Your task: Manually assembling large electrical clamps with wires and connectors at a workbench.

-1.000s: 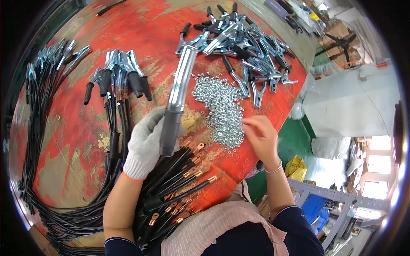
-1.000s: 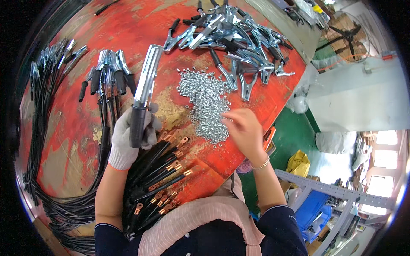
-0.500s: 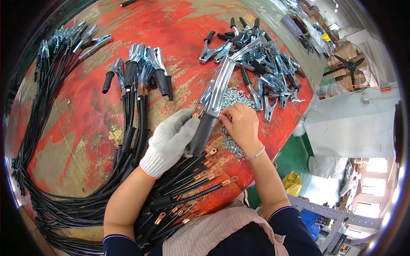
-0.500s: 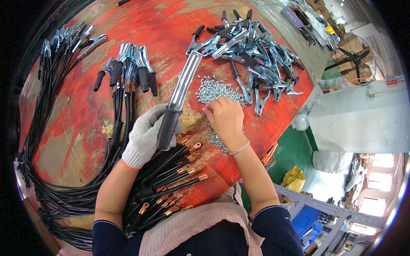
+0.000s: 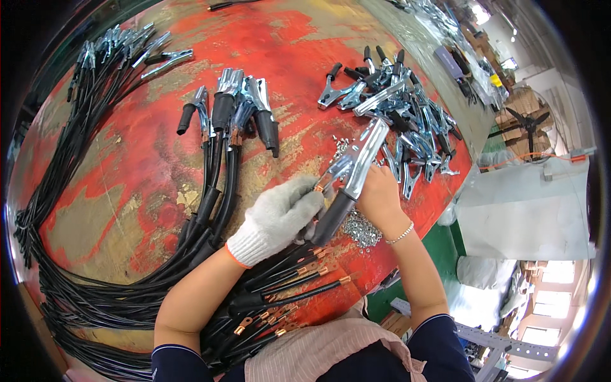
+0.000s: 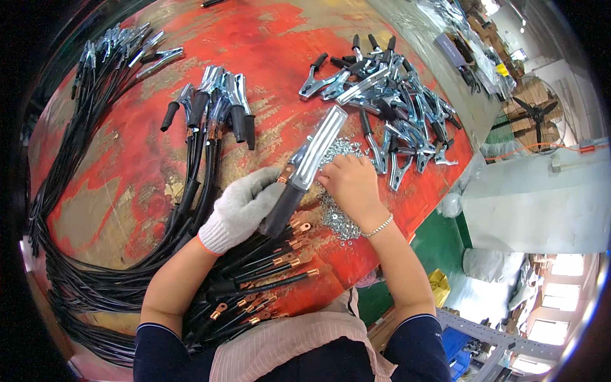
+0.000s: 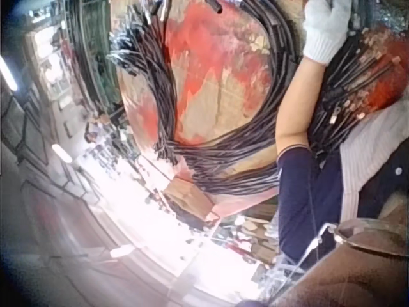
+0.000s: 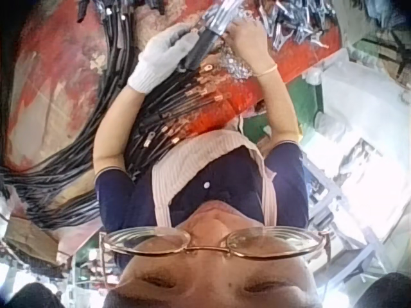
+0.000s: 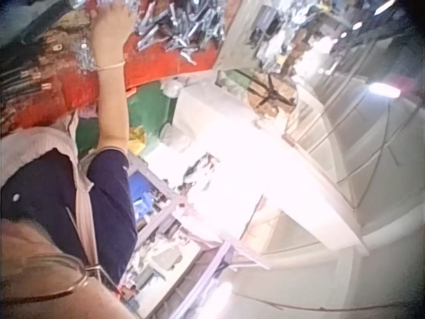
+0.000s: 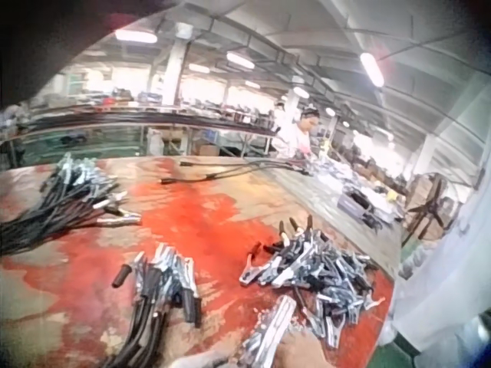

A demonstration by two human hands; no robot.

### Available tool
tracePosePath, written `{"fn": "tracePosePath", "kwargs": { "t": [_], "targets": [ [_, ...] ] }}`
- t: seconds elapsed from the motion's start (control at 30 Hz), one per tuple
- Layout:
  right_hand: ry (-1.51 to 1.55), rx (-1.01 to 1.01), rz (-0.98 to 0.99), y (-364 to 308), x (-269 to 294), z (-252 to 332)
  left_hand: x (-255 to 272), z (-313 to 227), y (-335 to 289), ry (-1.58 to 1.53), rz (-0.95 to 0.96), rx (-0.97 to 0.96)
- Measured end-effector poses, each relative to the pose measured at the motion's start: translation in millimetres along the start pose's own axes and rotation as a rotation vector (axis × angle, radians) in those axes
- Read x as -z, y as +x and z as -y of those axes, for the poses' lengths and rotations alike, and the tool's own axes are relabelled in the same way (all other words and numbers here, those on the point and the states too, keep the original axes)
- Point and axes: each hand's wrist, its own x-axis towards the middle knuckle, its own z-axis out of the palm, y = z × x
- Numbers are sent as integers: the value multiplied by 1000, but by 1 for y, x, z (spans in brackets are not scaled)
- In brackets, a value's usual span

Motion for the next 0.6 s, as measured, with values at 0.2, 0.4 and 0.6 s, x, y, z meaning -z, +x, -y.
{"fn": "tracePosePath", "kwargs": {
  "t": [0.2, 0.4, 0.6],
  "targets": [
    [56, 100, 129, 6, 4, -11, 2, -14, -6, 75, 60, 50],
    [219, 39, 18, 8, 3, -11, 2, -26, -10, 230, 90, 74],
    [1634, -683, 83, 0, 12, 27, 2, -16, -9, 292, 142, 20]
  ]
}}
